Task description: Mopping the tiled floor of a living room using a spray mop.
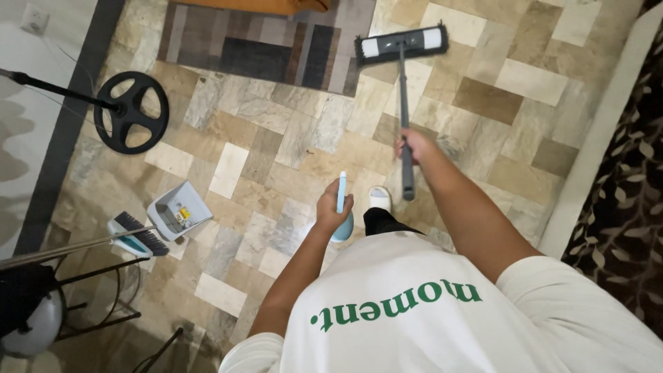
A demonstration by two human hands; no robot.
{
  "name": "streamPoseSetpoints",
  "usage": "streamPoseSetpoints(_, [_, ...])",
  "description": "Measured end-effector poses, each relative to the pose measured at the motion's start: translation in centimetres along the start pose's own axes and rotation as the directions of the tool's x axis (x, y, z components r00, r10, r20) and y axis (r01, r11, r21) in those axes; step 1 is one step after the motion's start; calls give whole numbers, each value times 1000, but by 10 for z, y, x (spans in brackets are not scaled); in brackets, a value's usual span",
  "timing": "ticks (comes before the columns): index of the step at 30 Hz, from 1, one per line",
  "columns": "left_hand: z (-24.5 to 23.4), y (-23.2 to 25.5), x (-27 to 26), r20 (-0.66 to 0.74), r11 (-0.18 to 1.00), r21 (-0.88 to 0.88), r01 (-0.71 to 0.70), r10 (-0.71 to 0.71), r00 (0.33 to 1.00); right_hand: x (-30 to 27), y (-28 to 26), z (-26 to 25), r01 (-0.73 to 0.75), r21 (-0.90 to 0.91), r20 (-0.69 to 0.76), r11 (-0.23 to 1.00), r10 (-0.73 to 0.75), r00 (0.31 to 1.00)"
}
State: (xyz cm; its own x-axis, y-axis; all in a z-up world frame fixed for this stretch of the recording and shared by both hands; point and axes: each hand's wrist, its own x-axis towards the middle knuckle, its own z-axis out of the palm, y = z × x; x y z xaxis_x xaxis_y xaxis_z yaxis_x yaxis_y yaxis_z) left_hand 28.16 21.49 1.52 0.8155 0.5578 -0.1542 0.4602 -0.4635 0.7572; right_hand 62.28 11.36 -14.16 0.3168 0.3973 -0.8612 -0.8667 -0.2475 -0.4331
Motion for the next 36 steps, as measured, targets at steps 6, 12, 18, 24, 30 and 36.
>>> streamPoseSetpoints(6, [7, -5, 37, 12, 999, -16, 40, -39, 999, -4, -74, 7, 29, 63, 30, 998, -31, 999])
streamPoseSetpoints(12, [3, 2, 38, -9, 994, -89, -63, 63, 998, -15, -52, 15, 5, -116, -145, 993, -22, 989])
streamPoseSetpoints(18, [-9, -24, 20, 40, 987, -106, -122, 127, 991, -8, 18, -7, -40, -288, -205, 957, -21, 979])
streamPoseSetpoints(24, [-36, -58, -9, 151, 985, -45, -169, 174, 973, -15, 118, 6, 20, -253, -252, 967, -85, 964])
streamPoseSetpoints(30, [-82, -98, -61, 148, 972, -87, -220, 231, 962, -121, 232, 76, -45, -136, -303, 990, 1, 953])
streamPoseSetpoints(36, [-98, -138, -105, 218, 985, -13, -174, 173, 961, -189, 294, 102, 27, -242, -286, 970, -98, 953])
